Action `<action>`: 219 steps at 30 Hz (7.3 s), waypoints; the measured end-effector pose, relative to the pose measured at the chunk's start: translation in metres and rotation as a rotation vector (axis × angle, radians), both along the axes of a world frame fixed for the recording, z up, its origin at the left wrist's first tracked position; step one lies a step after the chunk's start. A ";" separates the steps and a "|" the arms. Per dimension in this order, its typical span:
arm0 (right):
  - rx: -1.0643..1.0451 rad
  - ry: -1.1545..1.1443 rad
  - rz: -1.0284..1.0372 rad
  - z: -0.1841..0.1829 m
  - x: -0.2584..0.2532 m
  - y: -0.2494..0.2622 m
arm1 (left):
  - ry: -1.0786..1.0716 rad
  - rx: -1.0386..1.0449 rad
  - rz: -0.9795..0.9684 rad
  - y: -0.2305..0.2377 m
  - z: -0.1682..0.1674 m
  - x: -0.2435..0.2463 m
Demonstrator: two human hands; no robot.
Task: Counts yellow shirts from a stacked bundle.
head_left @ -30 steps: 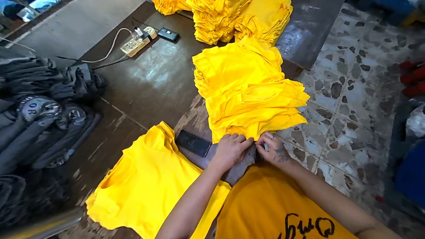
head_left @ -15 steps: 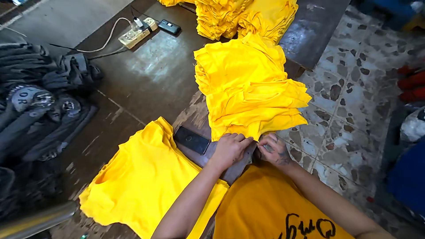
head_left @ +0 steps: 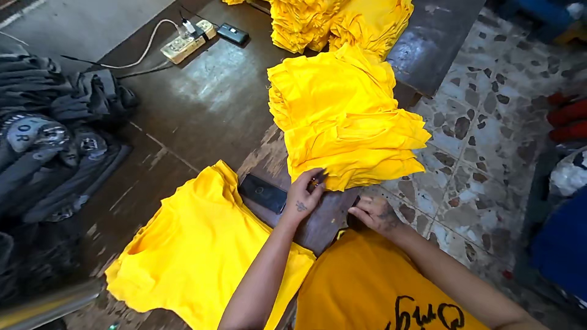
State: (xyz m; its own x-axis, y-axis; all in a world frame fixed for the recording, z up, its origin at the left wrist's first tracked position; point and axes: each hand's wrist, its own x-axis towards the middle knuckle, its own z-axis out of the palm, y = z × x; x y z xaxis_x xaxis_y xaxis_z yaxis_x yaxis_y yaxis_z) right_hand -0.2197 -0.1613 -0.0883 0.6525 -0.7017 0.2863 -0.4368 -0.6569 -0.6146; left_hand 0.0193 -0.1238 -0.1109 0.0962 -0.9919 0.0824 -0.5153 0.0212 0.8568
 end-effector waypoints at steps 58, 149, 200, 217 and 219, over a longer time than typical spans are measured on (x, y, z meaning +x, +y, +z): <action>-0.027 0.412 -0.499 -0.060 -0.021 -0.211 | -0.476 0.293 -0.312 -0.048 0.039 -0.001; 0.717 0.375 0.285 0.093 0.071 -0.079 | -0.356 0.318 -0.205 -0.060 0.034 0.040; -0.126 0.084 -0.030 0.024 0.069 -0.135 | -0.358 -0.256 -0.187 -0.050 0.061 -0.012; 0.007 -0.184 -0.269 0.021 0.020 -0.097 | 0.067 0.545 -0.226 -0.086 0.074 0.028; 0.147 -0.194 -0.261 0.019 0.006 -0.075 | 0.159 0.586 -0.163 -0.085 0.064 0.034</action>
State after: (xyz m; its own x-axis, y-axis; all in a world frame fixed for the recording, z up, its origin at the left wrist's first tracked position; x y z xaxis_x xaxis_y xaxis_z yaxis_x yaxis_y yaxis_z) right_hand -0.2134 -0.2366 -0.0694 0.3892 -0.8804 0.2709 -0.4442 -0.4371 -0.7821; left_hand 0.0531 -0.2086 -0.0467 -0.0935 -0.8711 -0.4821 -0.4105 -0.4074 0.8158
